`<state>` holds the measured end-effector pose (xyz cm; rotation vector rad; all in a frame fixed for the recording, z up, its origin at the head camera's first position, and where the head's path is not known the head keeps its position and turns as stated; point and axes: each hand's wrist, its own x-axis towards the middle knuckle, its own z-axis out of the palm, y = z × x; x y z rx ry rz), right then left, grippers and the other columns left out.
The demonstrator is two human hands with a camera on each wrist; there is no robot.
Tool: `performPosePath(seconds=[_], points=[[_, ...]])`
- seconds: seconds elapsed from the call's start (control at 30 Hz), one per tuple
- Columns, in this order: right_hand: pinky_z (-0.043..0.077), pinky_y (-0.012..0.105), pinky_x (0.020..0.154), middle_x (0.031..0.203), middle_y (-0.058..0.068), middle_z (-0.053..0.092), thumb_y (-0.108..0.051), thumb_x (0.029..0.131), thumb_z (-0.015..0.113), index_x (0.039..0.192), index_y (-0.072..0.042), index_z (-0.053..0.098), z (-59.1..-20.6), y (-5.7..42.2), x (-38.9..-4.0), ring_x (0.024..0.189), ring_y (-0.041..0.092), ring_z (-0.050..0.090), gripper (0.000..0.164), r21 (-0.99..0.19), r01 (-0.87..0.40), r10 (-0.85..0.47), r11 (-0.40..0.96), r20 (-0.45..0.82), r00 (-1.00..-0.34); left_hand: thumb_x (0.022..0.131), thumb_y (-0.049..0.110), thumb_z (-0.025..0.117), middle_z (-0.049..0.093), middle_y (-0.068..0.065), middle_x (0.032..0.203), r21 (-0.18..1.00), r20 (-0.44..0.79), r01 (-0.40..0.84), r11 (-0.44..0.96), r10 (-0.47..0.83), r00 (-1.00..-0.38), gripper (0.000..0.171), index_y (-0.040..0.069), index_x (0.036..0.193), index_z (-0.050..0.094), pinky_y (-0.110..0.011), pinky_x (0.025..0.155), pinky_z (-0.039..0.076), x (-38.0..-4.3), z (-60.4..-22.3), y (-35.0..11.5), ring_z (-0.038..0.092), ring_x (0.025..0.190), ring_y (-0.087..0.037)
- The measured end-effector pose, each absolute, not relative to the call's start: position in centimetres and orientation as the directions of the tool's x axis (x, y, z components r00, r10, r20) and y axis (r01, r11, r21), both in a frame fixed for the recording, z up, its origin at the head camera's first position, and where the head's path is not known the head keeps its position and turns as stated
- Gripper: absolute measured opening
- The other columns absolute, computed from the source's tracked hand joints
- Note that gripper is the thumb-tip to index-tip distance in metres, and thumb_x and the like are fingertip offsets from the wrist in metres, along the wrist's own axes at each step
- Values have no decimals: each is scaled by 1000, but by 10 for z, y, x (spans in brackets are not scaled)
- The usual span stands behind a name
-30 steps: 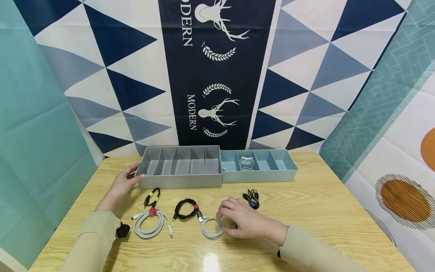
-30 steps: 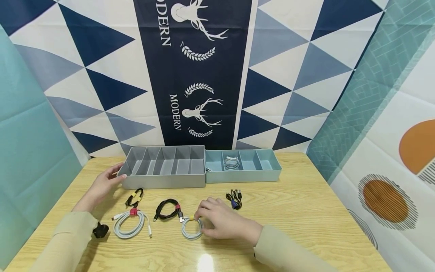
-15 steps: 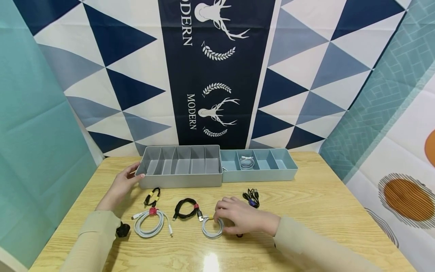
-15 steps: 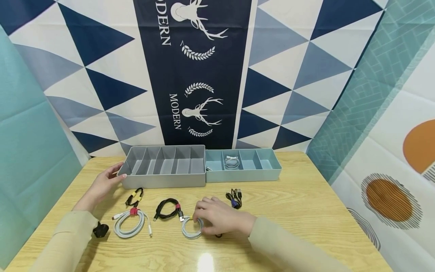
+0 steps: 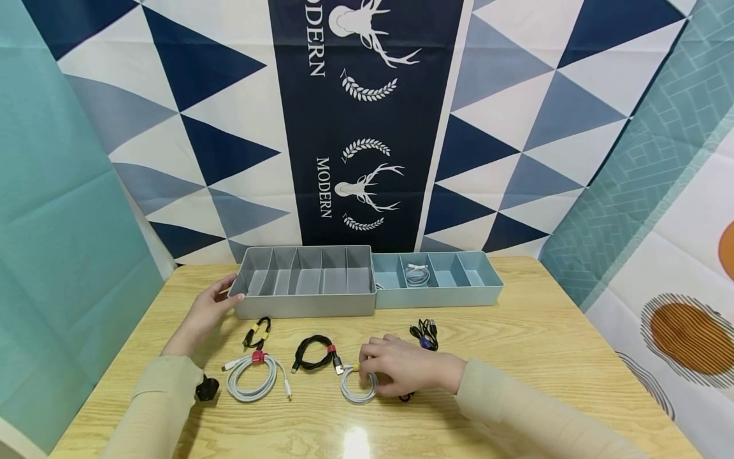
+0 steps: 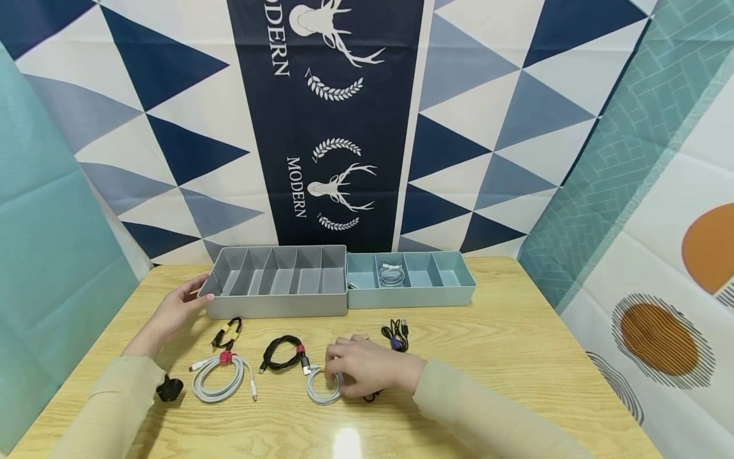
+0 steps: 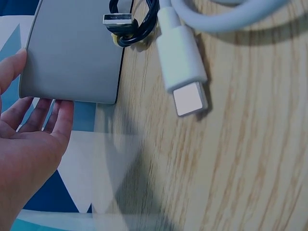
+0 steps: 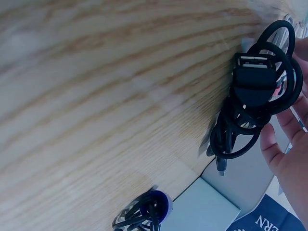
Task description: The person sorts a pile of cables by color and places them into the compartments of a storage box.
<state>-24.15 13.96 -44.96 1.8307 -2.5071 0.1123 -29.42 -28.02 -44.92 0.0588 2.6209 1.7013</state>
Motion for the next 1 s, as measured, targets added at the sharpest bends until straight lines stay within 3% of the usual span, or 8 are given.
performPosePath(seconds=[0.3, 1.0], points=[[29, 17, 72, 103, -14, 52, -36, 79, 73, 89, -32, 63, -452, 140, -241, 91, 2, 43, 15, 7, -964, -962, 266, 71, -265, 96, 27, 55, 18, -21, 154, 914, 10, 25, 405, 41, -999, 68, 9, 152, 19, -54, 107, 31, -295, -448, -281, 26, 136, -42], [35, 19, 78, 100, -14, 51, -32, 81, 72, 86, -31, 63, -448, 141, -242, 91, 3, 44, 11, 42, -975, -967, 218, 144, -210, 95, 30, 56, 17, -20, 155, 906, -21, -7, 424, 30, -999, 70, 13, 152, 18, -55, 107, 30, -295, -445, -280, 24, 138, -43]])
